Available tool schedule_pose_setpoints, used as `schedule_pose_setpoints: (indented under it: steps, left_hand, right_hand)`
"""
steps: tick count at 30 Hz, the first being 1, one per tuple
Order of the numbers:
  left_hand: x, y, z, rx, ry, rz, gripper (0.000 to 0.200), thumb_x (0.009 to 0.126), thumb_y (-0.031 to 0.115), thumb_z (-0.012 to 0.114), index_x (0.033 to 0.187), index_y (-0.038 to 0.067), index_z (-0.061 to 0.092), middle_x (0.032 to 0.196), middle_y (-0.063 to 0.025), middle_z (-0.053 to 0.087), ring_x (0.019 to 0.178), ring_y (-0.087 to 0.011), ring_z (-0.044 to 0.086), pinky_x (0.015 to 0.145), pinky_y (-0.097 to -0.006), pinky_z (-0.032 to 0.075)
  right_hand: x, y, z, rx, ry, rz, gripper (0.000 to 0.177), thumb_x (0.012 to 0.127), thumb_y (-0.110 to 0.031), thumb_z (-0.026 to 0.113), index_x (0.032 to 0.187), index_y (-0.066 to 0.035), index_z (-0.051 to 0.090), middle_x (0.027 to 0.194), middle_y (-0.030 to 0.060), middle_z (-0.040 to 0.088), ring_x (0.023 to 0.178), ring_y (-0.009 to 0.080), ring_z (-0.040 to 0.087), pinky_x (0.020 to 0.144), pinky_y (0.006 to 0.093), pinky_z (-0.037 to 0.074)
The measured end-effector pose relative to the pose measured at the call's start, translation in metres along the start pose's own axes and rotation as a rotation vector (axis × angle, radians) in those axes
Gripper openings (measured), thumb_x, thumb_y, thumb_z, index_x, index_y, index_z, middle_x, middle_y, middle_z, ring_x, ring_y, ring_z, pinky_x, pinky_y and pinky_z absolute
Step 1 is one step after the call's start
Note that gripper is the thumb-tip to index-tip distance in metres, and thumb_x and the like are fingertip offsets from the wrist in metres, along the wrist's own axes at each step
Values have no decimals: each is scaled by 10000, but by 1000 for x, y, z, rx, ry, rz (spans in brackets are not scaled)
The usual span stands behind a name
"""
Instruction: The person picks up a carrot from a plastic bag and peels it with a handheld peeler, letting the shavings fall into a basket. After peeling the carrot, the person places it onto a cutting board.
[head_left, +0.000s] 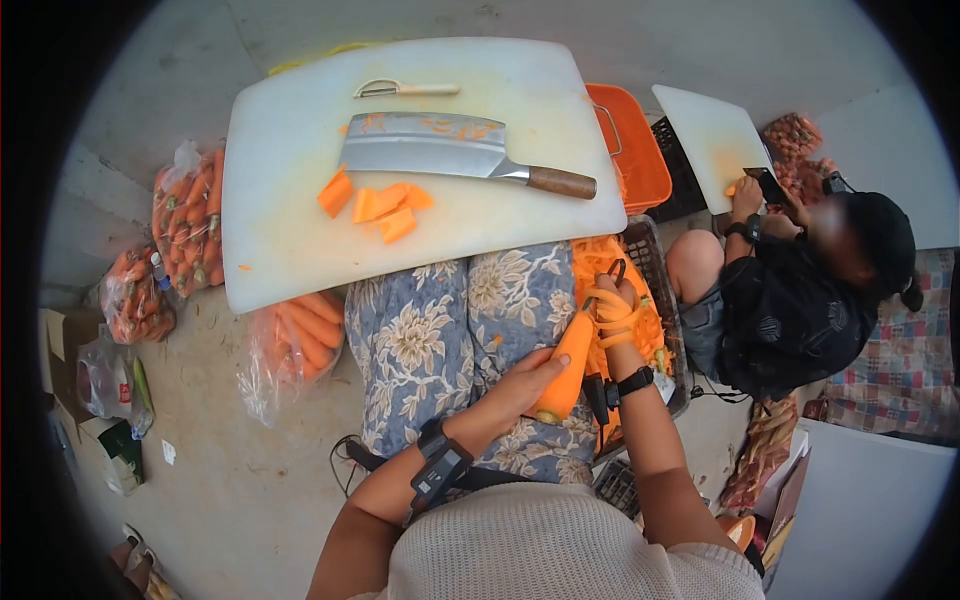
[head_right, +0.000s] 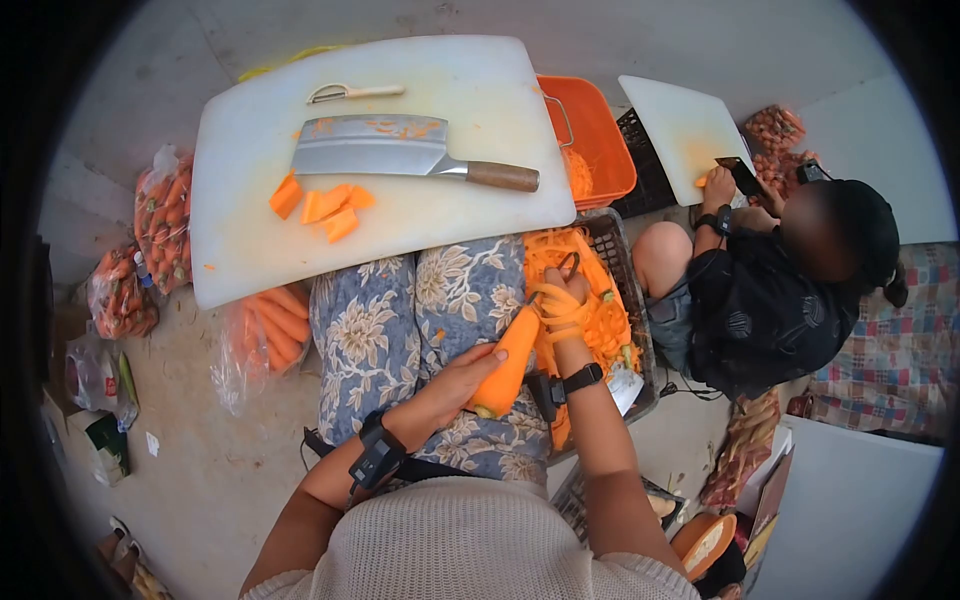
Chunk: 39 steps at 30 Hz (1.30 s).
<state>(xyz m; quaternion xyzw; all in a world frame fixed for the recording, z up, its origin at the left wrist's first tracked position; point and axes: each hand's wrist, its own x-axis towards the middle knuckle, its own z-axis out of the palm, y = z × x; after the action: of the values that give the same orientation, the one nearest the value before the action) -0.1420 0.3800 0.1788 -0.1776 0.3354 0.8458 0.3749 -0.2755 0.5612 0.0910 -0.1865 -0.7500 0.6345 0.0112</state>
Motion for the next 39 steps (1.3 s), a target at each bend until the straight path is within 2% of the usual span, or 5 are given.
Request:
schedule_pose_setpoints:
  steps: [9, 13, 21, 26, 39]
  left_hand:
    - [1, 3, -5, -41, -45, -58, 428, 903, 315, 486, 1209, 23, 417, 1020, -84, 558, 853, -151, 599, 656, -296, 536]
    - [0, 3, -6, -28, -37, -52, 416, 907, 322, 473, 1194, 25, 425, 1011, -88, 558, 849, -163, 600, 657, -303, 537]
    - [2, -1, -20, -99, -176, -4, 441, 900, 362, 457, 1184, 25, 434, 993, -125, 569, 864, -221, 607, 688, -349, 530]
    - [-2, 5, -17, -227, -180, -65, 480, 898, 435, 429, 1160, 34, 457, 946, -155, 594, 827, -236, 619, 665, -355, 530]
    - [-4, -8, -4, -322, -61, 21, 471, 936, 405, 362, 1256, 62, 396, 1171, -105, 519, 1026, -202, 544, 862, -324, 458]
  right_hand:
    - [39, 26, -20, -207, 6, 284, 265, 789, -215, 554, 705, 32, 504, 678, 84, 561, 530, 177, 518, 470, 308, 398]
    - [46, 53, -30, -426, -248, 126, 259, 826, -229, 554, 833, 28, 517, 784, 89, 591, 606, 189, 554, 513, 317, 448]
    - [-11, 26, -37, 421, -13, 662, 290, 843, -374, 560, 878, -87, 540, 761, 41, 582, 677, 181, 606, 542, 314, 525]
    - [-35, 28, -58, 297, -59, 517, 287, 823, -285, 601, 971, -61, 497, 939, 59, 516, 919, 191, 573, 722, 339, 551]
    - [-143, -78, 15, 68, -165, -161, 365, 754, -131, 618, 1032, 30, 445, 1040, 135, 448, 922, 214, 484, 780, 312, 424]
